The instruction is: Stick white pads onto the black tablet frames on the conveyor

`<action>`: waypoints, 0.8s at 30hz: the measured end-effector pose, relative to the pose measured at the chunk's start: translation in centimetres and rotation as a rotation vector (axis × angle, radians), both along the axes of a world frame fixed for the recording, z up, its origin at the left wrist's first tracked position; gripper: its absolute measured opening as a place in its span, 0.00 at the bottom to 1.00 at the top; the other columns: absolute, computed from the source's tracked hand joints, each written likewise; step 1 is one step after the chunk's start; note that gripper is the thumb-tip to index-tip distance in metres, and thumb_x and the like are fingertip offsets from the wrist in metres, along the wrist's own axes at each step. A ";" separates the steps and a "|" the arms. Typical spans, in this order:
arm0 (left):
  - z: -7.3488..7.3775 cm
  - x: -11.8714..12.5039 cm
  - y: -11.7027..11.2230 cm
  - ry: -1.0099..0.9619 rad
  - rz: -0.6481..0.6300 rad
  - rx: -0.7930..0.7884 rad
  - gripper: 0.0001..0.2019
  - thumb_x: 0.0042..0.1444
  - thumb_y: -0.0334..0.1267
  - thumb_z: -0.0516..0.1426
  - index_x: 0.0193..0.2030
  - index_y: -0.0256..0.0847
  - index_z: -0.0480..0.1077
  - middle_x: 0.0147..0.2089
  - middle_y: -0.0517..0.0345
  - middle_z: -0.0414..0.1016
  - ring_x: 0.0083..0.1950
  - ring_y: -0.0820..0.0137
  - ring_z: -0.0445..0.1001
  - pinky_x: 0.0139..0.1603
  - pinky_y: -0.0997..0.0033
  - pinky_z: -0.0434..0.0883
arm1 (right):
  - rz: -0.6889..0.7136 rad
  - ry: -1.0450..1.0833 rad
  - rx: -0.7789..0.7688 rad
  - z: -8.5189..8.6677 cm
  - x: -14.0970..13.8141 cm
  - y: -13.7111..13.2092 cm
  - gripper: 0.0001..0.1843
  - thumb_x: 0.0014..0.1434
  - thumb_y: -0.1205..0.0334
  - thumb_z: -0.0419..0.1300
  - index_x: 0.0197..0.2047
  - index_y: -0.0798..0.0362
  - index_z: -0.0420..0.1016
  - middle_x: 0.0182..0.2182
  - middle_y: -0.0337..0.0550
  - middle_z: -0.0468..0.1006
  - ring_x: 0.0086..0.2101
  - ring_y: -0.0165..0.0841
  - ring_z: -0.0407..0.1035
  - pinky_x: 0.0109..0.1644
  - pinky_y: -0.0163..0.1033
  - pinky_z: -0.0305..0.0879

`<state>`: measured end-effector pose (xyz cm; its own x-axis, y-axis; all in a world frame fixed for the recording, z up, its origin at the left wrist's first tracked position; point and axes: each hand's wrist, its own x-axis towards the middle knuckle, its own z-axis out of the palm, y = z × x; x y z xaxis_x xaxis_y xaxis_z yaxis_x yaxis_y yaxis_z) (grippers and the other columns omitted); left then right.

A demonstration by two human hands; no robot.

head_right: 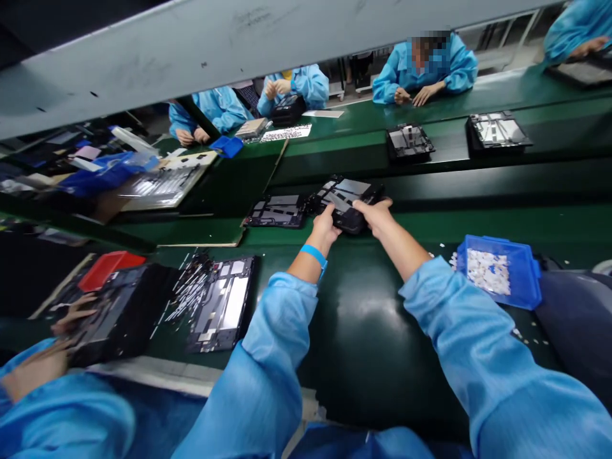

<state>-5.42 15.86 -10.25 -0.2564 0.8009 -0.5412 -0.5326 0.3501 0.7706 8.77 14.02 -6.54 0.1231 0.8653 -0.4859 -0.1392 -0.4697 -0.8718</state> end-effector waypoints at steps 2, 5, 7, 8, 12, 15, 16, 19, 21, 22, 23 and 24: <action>0.7 0.1 -2.4 0.041 -0.012 0.059 0.25 0.57 0.39 0.67 0.60 0.36 0.69 0.49 0.47 0.80 0.45 0.66 0.80 0.47 0.69 0.77 | -0.001 -0.010 0.023 -0.4 2.2 -4.9 0.40 0.64 0.47 0.68 0.70 0.40 0.51 0.57 0.49 0.77 0.47 0.36 0.78 0.41 0.37 0.77; 1.3 -0.7 -9.4 0.095 -0.081 0.121 0.22 0.52 0.33 0.67 0.54 0.36 0.73 0.41 0.54 0.80 0.37 0.71 0.77 0.41 0.73 0.75 | -0.002 -0.026 0.152 -1.6 8.5 -14.0 0.34 0.66 0.38 0.60 0.69 0.34 0.52 0.63 0.49 0.72 0.57 0.41 0.76 0.48 0.46 0.80; 1.0 -0.8 -15.8 0.122 -0.171 0.147 0.27 0.47 0.31 0.67 0.56 0.38 0.72 0.44 0.54 0.81 0.39 0.69 0.78 0.42 0.71 0.75 | 0.058 -0.117 0.244 -2.7 12.9 -20.2 0.36 0.64 0.37 0.62 0.69 0.32 0.55 0.68 0.51 0.69 0.62 0.46 0.72 0.53 0.53 0.79; 0.6 -0.6 -19.1 0.162 -0.264 0.174 0.30 0.48 0.32 0.67 0.60 0.40 0.70 0.49 0.53 0.81 0.43 0.67 0.79 0.45 0.70 0.76 | 0.158 -0.159 0.223 -3.3 14.7 -23.0 0.37 0.62 0.36 0.64 0.69 0.34 0.58 0.69 0.53 0.68 0.63 0.49 0.71 0.56 0.55 0.77; -1.4 2.1 -30.0 0.216 -0.528 0.162 0.40 0.55 0.38 0.64 0.73 0.43 0.57 0.67 0.44 0.72 0.64 0.56 0.74 0.64 0.57 0.72 | 0.397 -0.206 0.062 -5.2 17.4 -31.3 0.45 0.58 0.35 0.66 0.72 0.43 0.61 0.66 0.60 0.72 0.63 0.53 0.70 0.63 0.58 0.72; -1.7 3.2 -33.3 0.406 -0.714 0.229 0.43 0.60 0.38 0.61 0.78 0.43 0.47 0.73 0.43 0.64 0.73 0.52 0.65 0.74 0.50 0.62 | 0.451 -0.292 0.023 -5.9 17.2 -33.3 0.42 0.62 0.36 0.62 0.72 0.50 0.63 0.61 0.60 0.78 0.60 0.53 0.73 0.63 0.58 0.73; -1.4 3.1 -33.6 0.533 -0.776 0.253 0.42 0.60 0.38 0.61 0.78 0.43 0.48 0.74 0.43 0.63 0.74 0.50 0.62 0.76 0.48 0.59 | 0.478 -0.356 0.029 -6.1 17.1 -33.3 0.41 0.63 0.37 0.62 0.71 0.50 0.64 0.59 0.60 0.79 0.59 0.54 0.75 0.62 0.59 0.73; 0.0 2.3 -33.1 0.888 -0.899 0.279 0.37 0.60 0.40 0.62 0.75 0.45 0.58 0.71 0.43 0.63 0.75 0.46 0.59 0.77 0.43 0.56 | 0.554 -0.541 0.116 -6.0 16.5 -33.3 0.41 0.65 0.39 0.60 0.75 0.48 0.61 0.62 0.58 0.77 0.59 0.55 0.75 0.61 0.60 0.73; 0.5 1.8 -32.7 0.945 -0.950 0.321 0.33 0.63 0.39 0.61 0.74 0.44 0.59 0.69 0.43 0.66 0.72 0.48 0.61 0.75 0.43 0.59 | 0.576 -0.620 0.165 -5.8 15.8 -33.5 0.47 0.66 0.39 0.59 0.80 0.48 0.51 0.66 0.59 0.73 0.60 0.56 0.73 0.61 0.62 0.73; 0.6 1.6 -32.6 0.932 -0.966 0.355 0.32 0.64 0.38 0.59 0.74 0.45 0.59 0.68 0.44 0.67 0.71 0.50 0.63 0.75 0.45 0.61 | 0.587 -0.649 0.175 -5.7 15.5 -33.7 0.49 0.66 0.38 0.58 0.81 0.49 0.46 0.68 0.60 0.71 0.61 0.57 0.73 0.61 0.63 0.73; 0.5 1.5 -32.6 0.919 -0.974 0.387 0.31 0.65 0.36 0.57 0.74 0.45 0.59 0.67 0.45 0.67 0.69 0.52 0.64 0.74 0.46 0.63 | 0.600 -0.674 0.179 -5.6 15.3 -34.0 0.51 0.66 0.38 0.58 0.82 0.51 0.43 0.68 0.61 0.69 0.61 0.57 0.72 0.61 0.63 0.73; 0.4 1.4 -32.6 0.916 -0.978 0.410 0.30 0.66 0.35 0.57 0.74 0.45 0.58 0.67 0.45 0.68 0.68 0.54 0.65 0.73 0.47 0.64 | 0.619 -0.692 0.184 -5.6 15.2 -34.2 0.52 0.66 0.38 0.57 0.82 0.51 0.42 0.69 0.61 0.68 0.62 0.57 0.72 0.61 0.62 0.73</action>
<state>-4.06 -16.69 -9.86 0.3601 0.9165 -0.1744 0.5344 -0.0494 0.8438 24.01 -20.17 -12.09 -0.1736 0.9291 -0.3265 0.6646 -0.1341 -0.7350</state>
